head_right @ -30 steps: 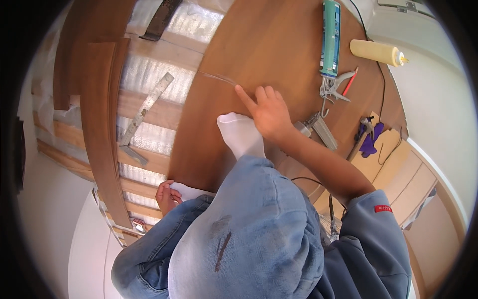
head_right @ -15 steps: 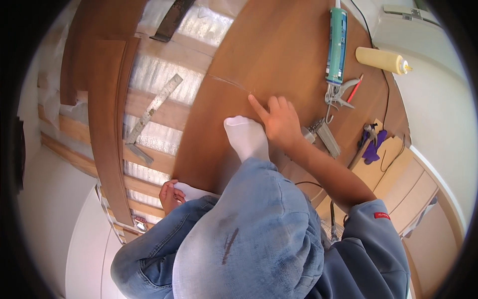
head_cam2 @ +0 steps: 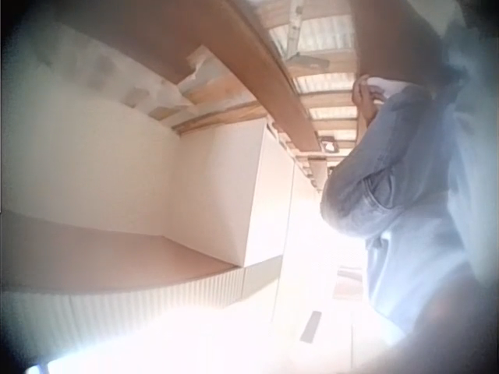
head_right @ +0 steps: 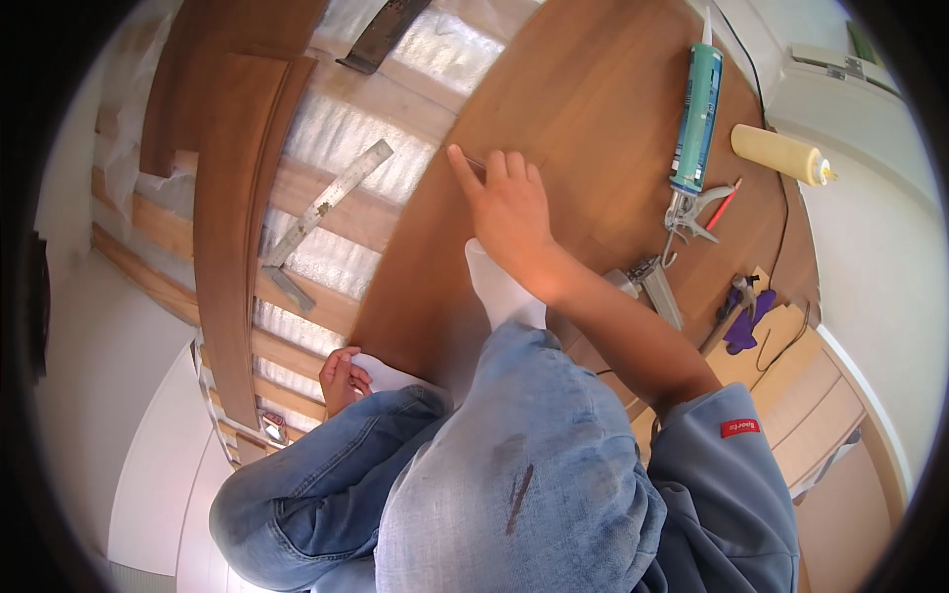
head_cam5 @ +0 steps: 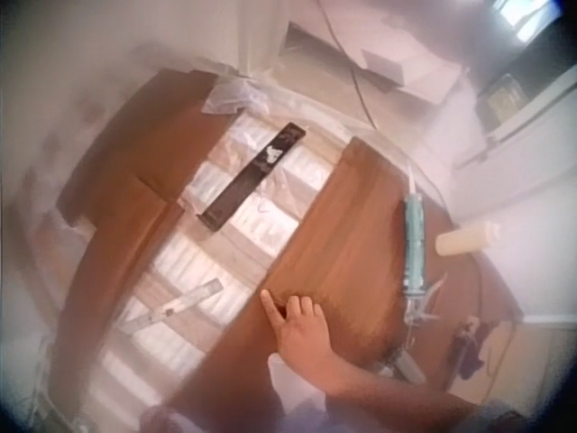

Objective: The person lays laminate flooring by positioning planks, applying adhesive from a tube, and using a hammer and pneumatic nailer to secure the boards.

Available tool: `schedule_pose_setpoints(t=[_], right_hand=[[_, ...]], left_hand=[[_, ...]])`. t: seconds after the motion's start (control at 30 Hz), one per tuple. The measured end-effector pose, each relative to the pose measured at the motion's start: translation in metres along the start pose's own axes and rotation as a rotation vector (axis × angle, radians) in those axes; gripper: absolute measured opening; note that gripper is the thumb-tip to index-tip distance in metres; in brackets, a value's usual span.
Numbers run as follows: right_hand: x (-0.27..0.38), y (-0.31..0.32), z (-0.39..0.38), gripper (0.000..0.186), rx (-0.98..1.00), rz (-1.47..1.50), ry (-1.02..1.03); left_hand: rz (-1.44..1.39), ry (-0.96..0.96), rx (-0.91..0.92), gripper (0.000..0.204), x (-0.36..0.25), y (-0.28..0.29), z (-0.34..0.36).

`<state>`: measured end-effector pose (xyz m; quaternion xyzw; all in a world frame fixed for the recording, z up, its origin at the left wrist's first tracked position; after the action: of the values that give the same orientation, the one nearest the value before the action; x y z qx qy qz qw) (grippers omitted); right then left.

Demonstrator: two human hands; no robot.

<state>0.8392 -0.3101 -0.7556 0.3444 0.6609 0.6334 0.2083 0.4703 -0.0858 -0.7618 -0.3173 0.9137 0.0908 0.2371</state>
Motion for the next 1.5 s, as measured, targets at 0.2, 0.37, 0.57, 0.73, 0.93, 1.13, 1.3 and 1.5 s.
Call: schedule_pose_setpoints(t=[0.2, 0.37, 0.57, 0.73, 0.93, 1.13, 1.3, 1.5], right_hand=[[0.025, 0.024, 0.018, 0.062, -0.092, 0.164, 0.056], [-0.051, 0.061, -0.070, 0.054, -0.168, 0.406, -0.168], [-0.281, 0.051, -0.313, 0.037, -0.423, -0.158, -1.119], [-0.383, -0.005, -0.531, 0.050, 0.084, -0.394, -1.799], [-0.392, -0.026, -0.562, 0.041, -0.189, 0.095, -1.855], [-0.348, 0.028, -0.506, 0.041, -0.155, -0.003, -1.874], [-0.336, 0.031, -0.483, 0.046, -0.159, -0.260, -1.983], [-0.305, -0.014, -0.469, 0.054, -0.045, -0.194, -1.612]], left_hand=[[-0.003, 0.028, -0.001, 0.031, 0.007, 0.011, -0.002], [0.160, -0.050, -0.013, 0.043, 0.015, 0.018, 0.005], [0.114, -0.072, 0.098, 0.042, 0.022, 0.029, 0.022], [0.114, -0.024, 0.067, 0.040, 0.028, 0.041, 0.027], [0.152, 0.014, 0.111, 0.038, 0.027, 0.044, 0.025], [0.154, 0.012, 0.269, 0.039, 0.030, 0.049, 0.038], [0.218, -0.010, 0.194, 0.043, 0.030, 0.048, 0.035], [0.226, 0.078, 0.002, 0.041, 0.015, 0.030, 0.015]])
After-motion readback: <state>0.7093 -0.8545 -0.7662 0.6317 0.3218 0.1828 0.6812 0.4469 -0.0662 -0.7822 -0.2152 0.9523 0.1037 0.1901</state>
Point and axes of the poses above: each hand's wrist, its own z-axis towards the middle knuckle, its own y-axis out of the back of the hand, x = y × z, the point moved 2 cm from there along z, towards the middle knuckle, and after that the axes turned 4 degrees about -z, right-handed, at the moved point
